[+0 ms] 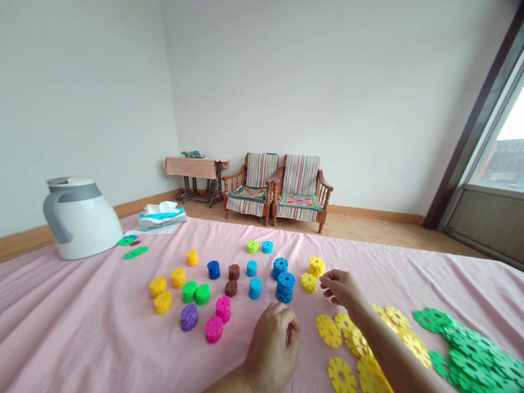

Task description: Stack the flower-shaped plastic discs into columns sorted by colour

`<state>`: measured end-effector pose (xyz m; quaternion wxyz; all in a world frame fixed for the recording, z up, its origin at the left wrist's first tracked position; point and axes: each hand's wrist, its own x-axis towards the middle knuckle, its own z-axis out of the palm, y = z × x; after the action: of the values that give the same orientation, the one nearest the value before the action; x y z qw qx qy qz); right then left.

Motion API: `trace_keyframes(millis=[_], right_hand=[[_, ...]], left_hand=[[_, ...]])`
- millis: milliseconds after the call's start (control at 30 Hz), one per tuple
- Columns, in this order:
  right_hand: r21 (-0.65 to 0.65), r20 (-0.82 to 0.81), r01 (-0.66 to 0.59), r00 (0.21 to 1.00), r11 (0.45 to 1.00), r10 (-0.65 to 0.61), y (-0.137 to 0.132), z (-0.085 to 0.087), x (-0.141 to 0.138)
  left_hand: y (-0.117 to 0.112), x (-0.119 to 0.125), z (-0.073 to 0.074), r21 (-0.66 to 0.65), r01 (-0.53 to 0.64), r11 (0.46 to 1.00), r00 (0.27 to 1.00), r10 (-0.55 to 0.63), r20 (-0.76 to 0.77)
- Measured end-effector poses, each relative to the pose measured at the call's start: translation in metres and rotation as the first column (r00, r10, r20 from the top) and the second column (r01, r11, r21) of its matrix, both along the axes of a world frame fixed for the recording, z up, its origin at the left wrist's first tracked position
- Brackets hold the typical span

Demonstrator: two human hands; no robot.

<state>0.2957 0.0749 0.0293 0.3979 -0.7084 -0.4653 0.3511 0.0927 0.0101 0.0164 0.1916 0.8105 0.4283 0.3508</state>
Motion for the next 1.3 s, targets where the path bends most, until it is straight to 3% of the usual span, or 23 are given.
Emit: trace_keyframes(millis=[67,167,267,333,467,600,667,767,833,933,1067,1200,1300], right_hand=[[-0.027,0.150,-0.177,0.972,0.984,0.179,-0.009,0.014,0.003],[-0.172,0.408,-0.479,0.761,0.861,0.505,-0.026,0.031,0.007],[-0.308,0.567,-0.523,0.570,0.795,0.595,-0.038,0.037,0.005],[-0.349,0.589,-0.514,0.530,0.783,0.610,-0.040,0.035,0.002],[-0.326,0.565,-0.539,0.547,0.777,0.617,-0.037,0.030,0.002],[-0.244,0.467,-0.574,0.637,0.782,0.613,-0.032,0.034,0.010],[-0.152,0.439,-0.546,0.710,0.824,0.551,-0.028,0.036,0.013],[0.019,0.445,-0.408,0.821,0.913,0.357,-0.019,0.034,0.016],[0.083,0.440,-0.341,0.856,0.937,0.272,-0.013,0.029,0.017],[0.070,0.389,-0.340,0.875,0.938,0.288,-0.008,0.019,0.022],[-0.081,0.318,-0.357,0.876,0.931,0.363,-0.010,0.011,0.033],[-0.124,0.380,-0.323,0.858,0.938,0.345,-0.014,0.013,0.043],[-0.098,0.438,-0.288,0.847,0.953,0.301,-0.014,0.016,0.046]], left_hand=[[0.000,0.000,0.000,0.000,-0.002,1.000,1.000,0.002,-0.003],[0.000,0.000,0.001,0.000,-0.001,1.000,1.000,0.001,-0.002],[0.000,-0.001,0.002,-0.001,0.003,1.000,1.000,-0.003,0.002],[-0.001,-0.001,0.002,-0.002,0.005,1.000,1.000,-0.005,0.002],[-0.001,0.000,0.002,-0.010,0.002,1.000,1.000,-0.002,-0.005],[0.000,0.000,0.003,-0.008,-0.006,1.000,1.000,0.006,-0.012],[0.000,0.001,0.002,-0.008,0.002,1.000,1.000,-0.002,-0.013],[-0.002,0.002,0.001,0.007,0.051,0.999,0.999,-0.051,0.002],[-0.004,0.003,0.001,0.015,0.069,0.997,0.998,-0.069,0.008],[-0.007,0.006,0.004,0.009,0.050,0.999,0.999,-0.050,-0.017],[-0.008,0.010,0.012,0.006,0.066,0.998,0.991,-0.065,-0.116],[-0.002,0.020,0.021,-0.037,0.059,0.998,0.979,-0.065,-0.192],[0.001,0.035,0.022,-0.059,0.025,0.998,0.987,-0.034,-0.156]])
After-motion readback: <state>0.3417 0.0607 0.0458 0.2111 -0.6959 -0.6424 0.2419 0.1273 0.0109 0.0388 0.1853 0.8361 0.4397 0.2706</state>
